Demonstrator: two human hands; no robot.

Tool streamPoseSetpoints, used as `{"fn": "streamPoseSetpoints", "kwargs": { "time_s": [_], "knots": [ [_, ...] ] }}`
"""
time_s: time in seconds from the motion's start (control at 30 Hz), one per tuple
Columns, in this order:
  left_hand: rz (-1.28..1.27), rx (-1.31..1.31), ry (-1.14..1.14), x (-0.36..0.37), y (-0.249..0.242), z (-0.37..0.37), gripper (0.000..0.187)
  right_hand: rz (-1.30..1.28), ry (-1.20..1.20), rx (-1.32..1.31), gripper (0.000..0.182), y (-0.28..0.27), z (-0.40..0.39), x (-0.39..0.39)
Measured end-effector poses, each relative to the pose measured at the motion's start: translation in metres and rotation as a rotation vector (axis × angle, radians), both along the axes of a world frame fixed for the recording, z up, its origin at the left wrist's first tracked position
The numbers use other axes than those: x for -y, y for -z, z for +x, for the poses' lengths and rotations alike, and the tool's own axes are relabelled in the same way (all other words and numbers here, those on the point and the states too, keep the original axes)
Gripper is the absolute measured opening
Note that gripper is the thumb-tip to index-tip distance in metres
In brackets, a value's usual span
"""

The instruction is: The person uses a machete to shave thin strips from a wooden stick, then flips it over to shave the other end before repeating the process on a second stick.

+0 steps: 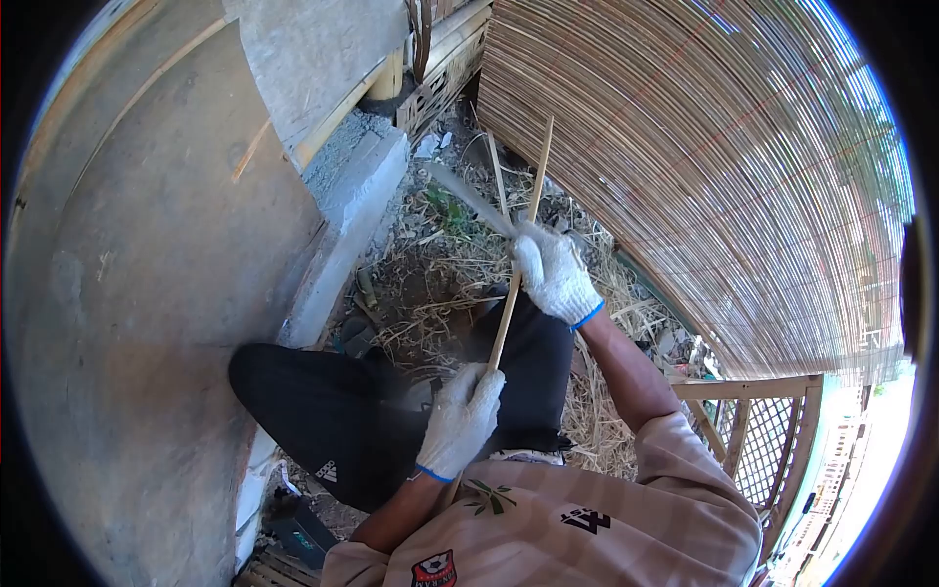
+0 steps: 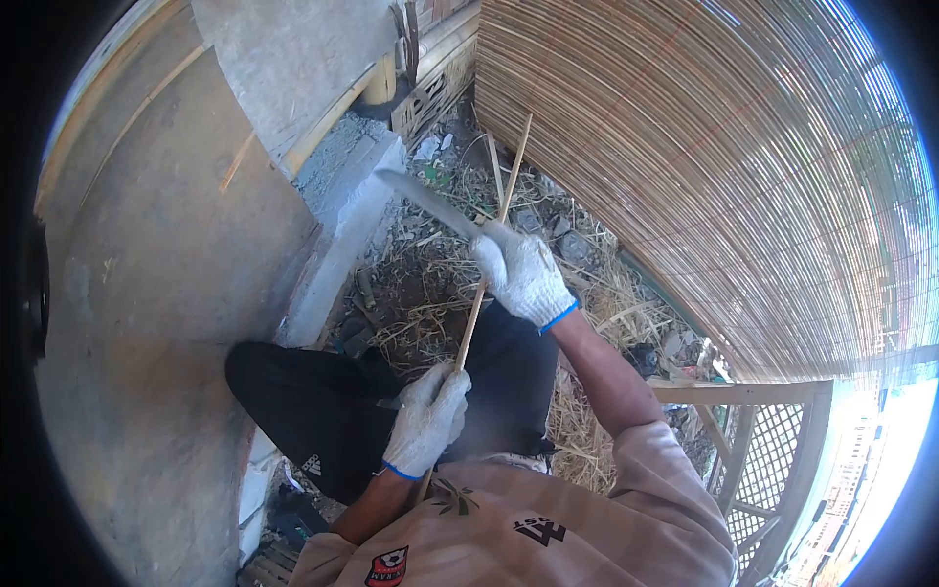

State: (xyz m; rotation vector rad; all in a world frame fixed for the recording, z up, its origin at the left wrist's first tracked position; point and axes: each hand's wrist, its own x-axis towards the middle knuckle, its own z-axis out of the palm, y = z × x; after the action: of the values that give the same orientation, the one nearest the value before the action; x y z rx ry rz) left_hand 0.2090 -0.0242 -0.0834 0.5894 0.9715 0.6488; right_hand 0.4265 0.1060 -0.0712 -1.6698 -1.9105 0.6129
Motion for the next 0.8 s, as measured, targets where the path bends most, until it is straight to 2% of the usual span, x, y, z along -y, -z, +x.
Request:
{"fn": "streamPoseSetpoints", "kwargs": {
  "time_s": [0.1,0.17,0.2,0.27,0.33,0.4,0.47,0.5,0.53,0.57,0.73,0.8],
  "knots": [
    [-0.013,-0.069,0.032,0.007,-0.006,-0.004,0.021,0.025,0.058,-0.119,0.040,-0.005,0.012,-0.016],
    [-0.030,-0.073,0.057,0.011,-0.010,-0.007,0.021,0.104,0.060,-0.089,0.044,0.004,0.029,-0.031],
    [-0.028,-0.075,0.060,0.015,-0.009,-0.008,0.021,0.041,0.105,-0.115,0.047,-0.001,0.033,-0.036],
    [0.041,-0.135,0.113,0.022,-0.006,-0.012,0.021,0.057,0.119,-0.116,0.045,-0.003,0.050,-0.049],
    [0.001,-0.109,0.106,0.021,-0.011,-0.009,0.021,0.021,0.125,-0.142,0.043,-0.008,0.051,-0.047],
    [-0.032,-0.077,0.088,0.013,-0.012,-0.008,0.022,0.011,0.005,-0.075,0.039,-0.008,0.044,-0.032],
    [-0.067,-0.015,0.059,-0.002,-0.008,-0.007,0.024,0.172,-0.240,0.003,0.040,-0.003,0.025,-0.008],
    [-0.070,-0.011,0.056,-0.007,-0.006,-0.006,0.024,-0.060,-0.225,0.010,0.046,-0.011,0.013,0.009],
    [-0.079,0.033,0.037,-0.011,-0.005,-0.007,0.026,-0.142,-0.258,0.009,0.052,-0.018,0.000,0.022],
    [-0.088,0.074,0.022,-0.014,-0.005,-0.007,0.027,-0.120,-0.294,0.087,0.057,-0.017,-0.008,0.034],
    [-0.086,0.059,0.000,-0.011,0.011,-0.009,0.026,-0.110,-0.339,0.036,0.060,-0.006,-0.024,0.056],
    [0.144,-0.158,0.025,-0.009,0.010,-0.007,0.028,-0.104,-0.324,0.057,0.060,-0.005,-0.023,0.054]
  ]
}}
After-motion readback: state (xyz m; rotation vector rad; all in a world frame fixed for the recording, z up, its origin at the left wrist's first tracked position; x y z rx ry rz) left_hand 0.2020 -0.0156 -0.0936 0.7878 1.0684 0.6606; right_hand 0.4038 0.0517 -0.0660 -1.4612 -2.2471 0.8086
